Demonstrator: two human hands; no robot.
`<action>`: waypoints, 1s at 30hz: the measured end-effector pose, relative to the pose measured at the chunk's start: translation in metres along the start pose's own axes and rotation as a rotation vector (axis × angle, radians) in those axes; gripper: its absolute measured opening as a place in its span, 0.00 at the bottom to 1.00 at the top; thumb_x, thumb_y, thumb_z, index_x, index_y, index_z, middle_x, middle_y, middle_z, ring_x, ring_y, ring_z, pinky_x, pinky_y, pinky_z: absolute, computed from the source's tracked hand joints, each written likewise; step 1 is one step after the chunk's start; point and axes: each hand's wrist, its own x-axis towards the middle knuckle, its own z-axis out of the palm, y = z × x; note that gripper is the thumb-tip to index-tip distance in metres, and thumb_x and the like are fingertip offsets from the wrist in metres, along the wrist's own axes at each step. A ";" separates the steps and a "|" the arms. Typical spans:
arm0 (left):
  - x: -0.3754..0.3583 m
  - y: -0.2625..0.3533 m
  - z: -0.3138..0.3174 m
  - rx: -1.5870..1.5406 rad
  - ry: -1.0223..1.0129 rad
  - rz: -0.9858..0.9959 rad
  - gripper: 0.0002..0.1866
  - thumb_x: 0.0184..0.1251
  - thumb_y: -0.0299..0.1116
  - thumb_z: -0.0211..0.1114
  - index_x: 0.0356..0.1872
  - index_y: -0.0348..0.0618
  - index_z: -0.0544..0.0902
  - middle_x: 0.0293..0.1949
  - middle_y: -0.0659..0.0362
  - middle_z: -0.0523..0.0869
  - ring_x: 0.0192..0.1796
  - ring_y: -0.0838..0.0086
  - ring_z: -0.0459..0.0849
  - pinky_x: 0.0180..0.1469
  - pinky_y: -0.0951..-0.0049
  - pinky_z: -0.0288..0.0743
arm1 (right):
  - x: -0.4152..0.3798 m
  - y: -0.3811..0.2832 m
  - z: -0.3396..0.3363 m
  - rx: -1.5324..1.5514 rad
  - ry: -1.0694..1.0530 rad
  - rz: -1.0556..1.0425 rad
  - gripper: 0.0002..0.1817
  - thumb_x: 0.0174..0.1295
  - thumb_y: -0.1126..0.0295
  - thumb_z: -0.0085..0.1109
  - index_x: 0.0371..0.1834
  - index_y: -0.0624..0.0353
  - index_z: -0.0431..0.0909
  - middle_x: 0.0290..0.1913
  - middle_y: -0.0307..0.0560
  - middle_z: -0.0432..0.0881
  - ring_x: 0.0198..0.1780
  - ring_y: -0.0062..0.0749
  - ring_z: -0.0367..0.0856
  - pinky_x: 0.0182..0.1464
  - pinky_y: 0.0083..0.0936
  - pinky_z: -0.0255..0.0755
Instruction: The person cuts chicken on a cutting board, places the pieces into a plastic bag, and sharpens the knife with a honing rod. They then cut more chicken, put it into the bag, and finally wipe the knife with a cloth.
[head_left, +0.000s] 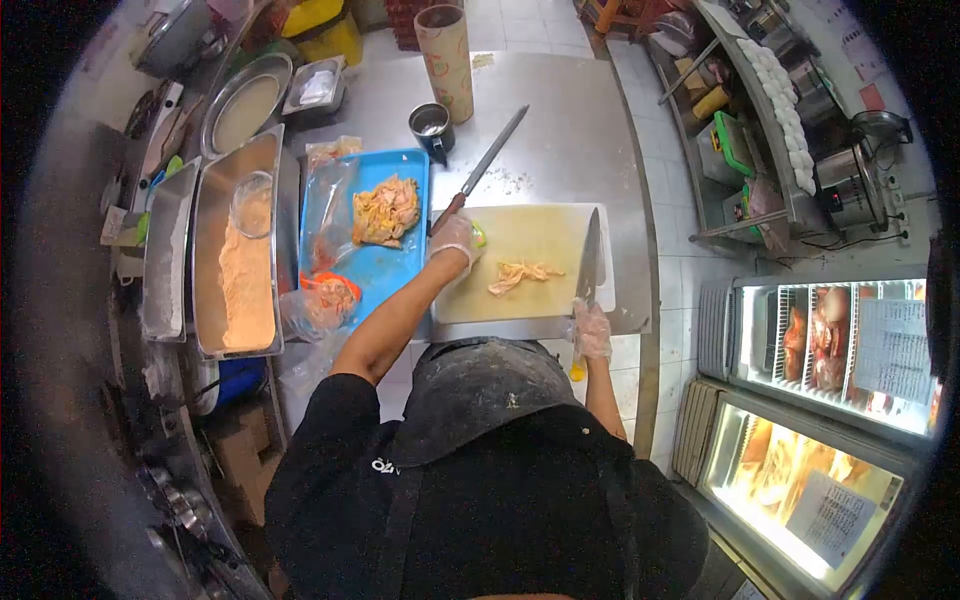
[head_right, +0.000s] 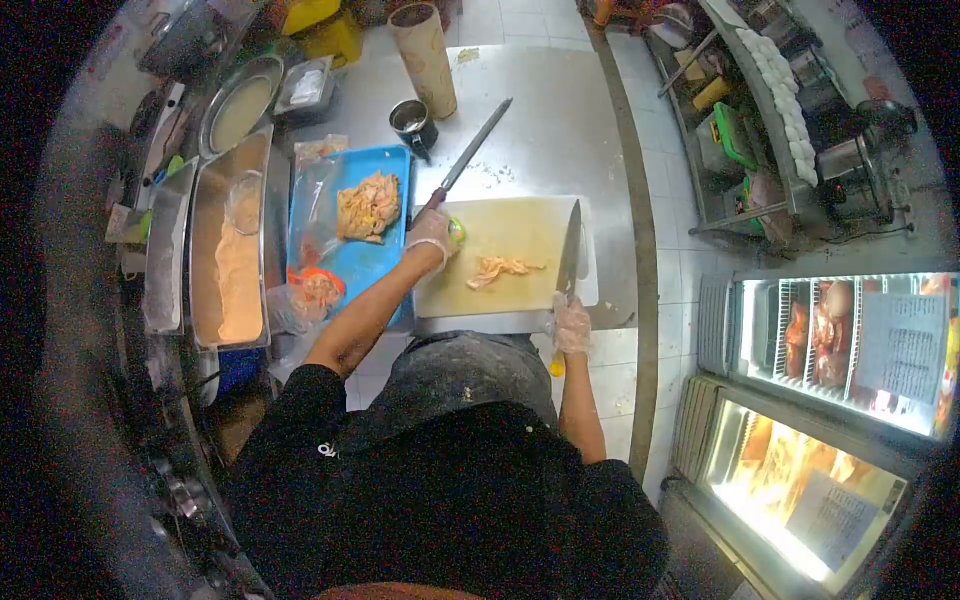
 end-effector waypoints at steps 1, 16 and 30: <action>0.009 0.004 -0.004 -0.031 0.001 0.017 0.20 0.52 0.44 0.63 0.36 0.35 0.77 0.37 0.47 0.82 0.40 0.57 0.82 0.40 0.62 0.77 | -0.005 -0.009 -0.004 0.007 0.009 -0.005 0.28 0.59 0.46 0.45 0.37 0.68 0.72 0.32 0.65 0.77 0.37 0.58 0.74 0.39 0.42 0.66; 0.097 0.091 -0.022 0.029 0.114 0.095 0.18 0.53 0.47 0.59 0.38 0.44 0.76 0.35 0.51 0.81 0.36 0.60 0.82 0.36 0.64 0.76 | -0.016 -0.001 0.006 0.022 0.032 -0.001 0.21 0.59 0.51 0.48 0.31 0.62 0.70 0.21 0.59 0.75 0.26 0.52 0.76 0.28 0.42 0.67; -0.075 0.078 -0.003 -0.032 -0.006 0.411 0.13 0.53 0.47 0.58 0.32 0.51 0.82 0.29 0.53 0.78 0.36 0.59 0.76 0.40 0.59 0.69 | 0.018 -0.003 0.017 -0.365 -0.028 -0.152 0.14 0.61 0.59 0.42 0.39 0.60 0.67 0.26 0.67 0.76 0.33 0.63 0.76 0.34 0.53 0.68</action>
